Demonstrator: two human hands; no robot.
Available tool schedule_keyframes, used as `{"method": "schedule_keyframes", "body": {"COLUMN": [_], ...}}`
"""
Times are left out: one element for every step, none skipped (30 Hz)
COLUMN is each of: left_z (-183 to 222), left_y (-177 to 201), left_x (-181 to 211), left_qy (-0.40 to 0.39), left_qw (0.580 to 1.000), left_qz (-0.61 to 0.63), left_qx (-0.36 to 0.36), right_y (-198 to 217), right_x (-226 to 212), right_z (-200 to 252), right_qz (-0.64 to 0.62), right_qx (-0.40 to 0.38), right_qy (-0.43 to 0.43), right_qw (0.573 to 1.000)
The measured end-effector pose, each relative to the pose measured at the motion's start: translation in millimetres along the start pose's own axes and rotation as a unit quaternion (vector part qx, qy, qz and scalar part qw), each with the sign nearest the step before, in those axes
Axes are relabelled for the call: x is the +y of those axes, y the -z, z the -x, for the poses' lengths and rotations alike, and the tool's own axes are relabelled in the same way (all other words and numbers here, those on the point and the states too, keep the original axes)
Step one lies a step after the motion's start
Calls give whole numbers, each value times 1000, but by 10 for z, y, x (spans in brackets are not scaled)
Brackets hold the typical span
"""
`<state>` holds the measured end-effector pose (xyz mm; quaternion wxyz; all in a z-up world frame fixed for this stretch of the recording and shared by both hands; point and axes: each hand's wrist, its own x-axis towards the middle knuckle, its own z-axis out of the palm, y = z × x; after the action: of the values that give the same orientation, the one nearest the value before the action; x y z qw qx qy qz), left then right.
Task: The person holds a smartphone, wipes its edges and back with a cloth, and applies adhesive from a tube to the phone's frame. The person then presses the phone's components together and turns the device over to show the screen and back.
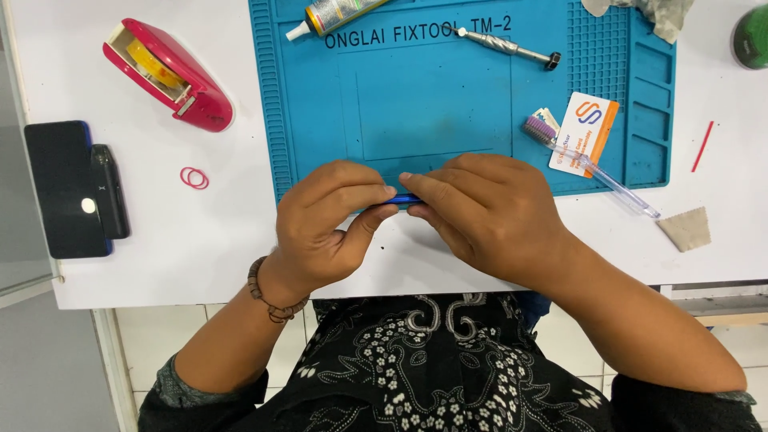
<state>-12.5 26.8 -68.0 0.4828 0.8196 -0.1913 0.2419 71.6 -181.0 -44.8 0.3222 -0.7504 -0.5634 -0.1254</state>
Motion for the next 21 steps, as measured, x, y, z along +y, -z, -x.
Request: {"method": "schedule_keyframes", "body": {"left_z": [6,12,19,6,-8,-23,-30,-32,-36,-37,-39,-25,-18,-11,-6,-13,-21,-6,-2,8,19], "left_y": [11,28,45,53,57,50,12,-18,-46,-53,-64,-85,-85,-84,-83,-80,-75,-71,-63,-49,-35], "left_x": [-13,-26,-39,-33,-27,-22,-30,-33,-35,-46,-59,-57,-69,-79,-88,-87,-87,-72,-87,-101,-113], "left_qy": [0,1,1,2,5,7,8,-1,-10,-12,-23,-31,-29,-35,-42,-45,-40,-30,-29,-19,-9], "left_qw": [1000,1000,1000,1000,1000,999,999,999,998,998,999,999,999,999,999,999,999,999,999,999,999], "left_qz": [1,-6,-12,-13,-14,-14,-12,-14,-16,-18,-7,6,8,6,4,5,9,14,16,0,-15], "left_qx": [1,-5,-10,-10,-24,-40,-40,-48,-56,-56,-42,-30,-31,-29,-27,-27,-28,-30,-30,-34,-38], "right_y": [12,17,22,9,-3,-6,-21,-42,-61,-68,-74,-76,-86,-97,-105,-94,-84,-77,-54,-37,-20], "right_x": [23,50,78,81,87,90,87,84,79,81,86,72,78,80,83,100,117,119,145,172,199], "right_z": [39,70,103,96,92,98,102,99,94,87,82,98,93,89,83,97,110,133,174,212,249], "right_qz": [0,-2,-4,-5,-11,-17,-16,-12,-8,-7,-4,-2,-3,19,41,44,35,23,22,-1,-24], "right_qx": [-1,-25,-49,-49,-40,-32,-33,-27,-20,-19,-17,-17,-18,-13,-7,-5,-18,-32,-34,-39,-44], "right_qy": [0,-18,-36,-35,-25,-16,-18,-12,-6,-4,-3,-6,-8,5,17,18,12,5,4,-27,-59], "right_qw": [1000,1000,998,998,999,999,999,999,1000,1000,1000,1000,1000,1000,999,999,999,999,999,999,997]}}
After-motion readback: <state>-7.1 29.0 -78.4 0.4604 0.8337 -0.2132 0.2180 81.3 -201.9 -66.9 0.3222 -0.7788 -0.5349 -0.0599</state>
